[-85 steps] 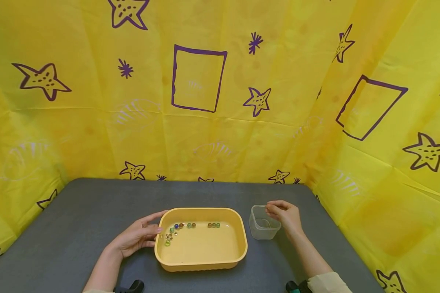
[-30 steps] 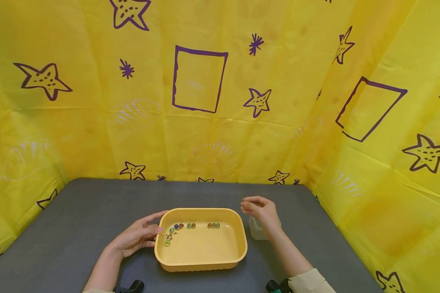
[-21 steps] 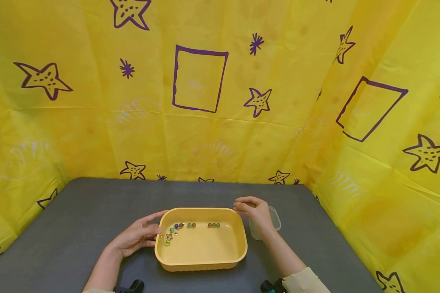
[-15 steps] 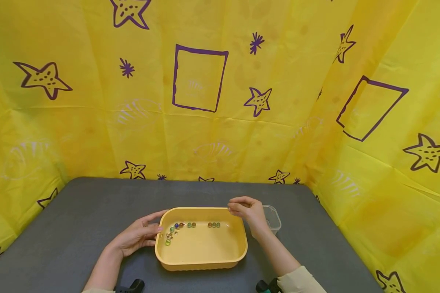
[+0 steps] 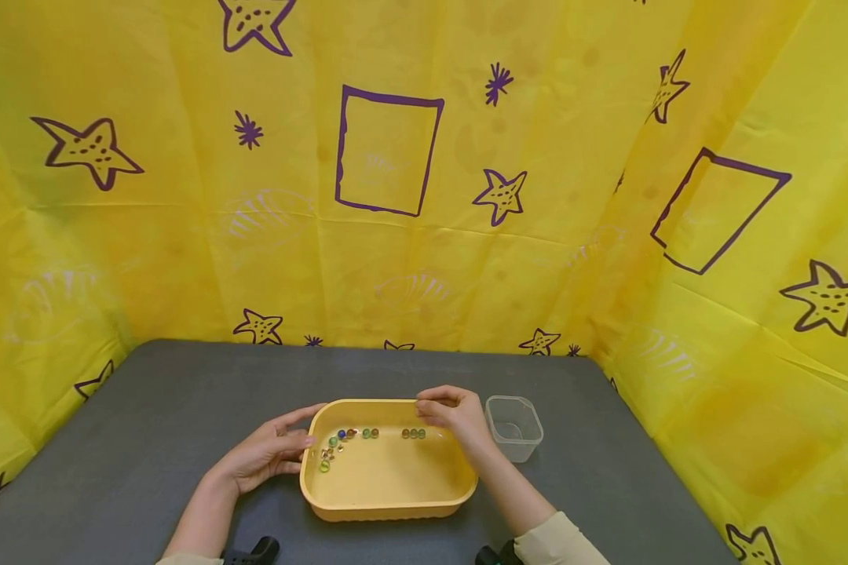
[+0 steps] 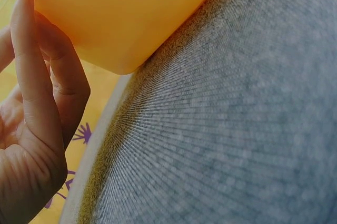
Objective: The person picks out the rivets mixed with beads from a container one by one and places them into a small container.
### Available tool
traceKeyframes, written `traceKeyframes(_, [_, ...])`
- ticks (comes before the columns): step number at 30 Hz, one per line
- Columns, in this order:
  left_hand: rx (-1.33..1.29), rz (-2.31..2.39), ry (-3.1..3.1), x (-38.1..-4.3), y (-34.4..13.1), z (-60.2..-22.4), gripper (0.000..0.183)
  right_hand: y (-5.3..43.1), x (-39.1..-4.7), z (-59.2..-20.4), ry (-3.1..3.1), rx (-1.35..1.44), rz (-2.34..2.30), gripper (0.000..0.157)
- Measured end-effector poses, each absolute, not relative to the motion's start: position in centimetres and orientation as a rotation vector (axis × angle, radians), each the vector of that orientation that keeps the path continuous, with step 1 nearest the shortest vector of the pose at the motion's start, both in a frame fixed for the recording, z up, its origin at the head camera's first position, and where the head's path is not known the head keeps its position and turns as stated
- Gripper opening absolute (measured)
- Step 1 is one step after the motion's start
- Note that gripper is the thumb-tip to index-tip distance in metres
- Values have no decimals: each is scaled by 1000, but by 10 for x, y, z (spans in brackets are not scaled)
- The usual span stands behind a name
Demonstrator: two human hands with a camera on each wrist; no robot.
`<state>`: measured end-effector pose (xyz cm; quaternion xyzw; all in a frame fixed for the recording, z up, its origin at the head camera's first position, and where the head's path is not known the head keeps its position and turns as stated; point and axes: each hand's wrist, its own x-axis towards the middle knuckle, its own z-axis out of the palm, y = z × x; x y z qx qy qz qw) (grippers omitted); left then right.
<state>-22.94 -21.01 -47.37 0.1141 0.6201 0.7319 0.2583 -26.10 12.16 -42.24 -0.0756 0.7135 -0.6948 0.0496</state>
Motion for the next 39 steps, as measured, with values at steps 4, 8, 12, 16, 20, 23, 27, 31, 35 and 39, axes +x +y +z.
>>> traceKeyframes(4, [303, 1985, 1680, -230, -210, -473, 70, 115, -260, -424, 2173, -249, -2101, 28])
traceKeyframes(8, [295, 1985, 1680, -230, -210, -472, 70, 107, -259, -426, 2183, -272, -2086, 25])
traceKeyframes(12, [280, 1984, 1686, -229, -210, -471, 71, 97, -261, -428, 2189, -302, -2066, 26])
traceKeyframes(16, [271, 1985, 1684, -229, -209, -470, 73, 86, -260, -429, 2191, -325, -2047, 27])
traceKeyframes(20, [266, 1982, 1691, -229, -209, -470, 75, 75, -259, -429, 2203, -325, -2023, 27])
traceKeyframes(23, [262, 1973, 1703, -229, -209, -470, 76, 66, -258, -431, 2187, -314, -2011, 27])
traceKeyframes(27, [256, 1959, 1716, -229, -209, -470, 77, 56, -257, -434, 2177, -316, -2004, 25])
traceKeyframes(31, [248, 1958, 1717, -229, -209, -471, 78, 48, -257, -436, 2196, -306, -1990, 22])
traceKeyframes(35, [269, 1968, 1699, -228, -210, -471, 77, 41, -259, -438, 2214, -270, -1966, 19])
traceKeyframes(39, [289, 1973, 1686, -228, -211, -472, 75, 35, -259, -441, 2248, -231, -1915, 16])
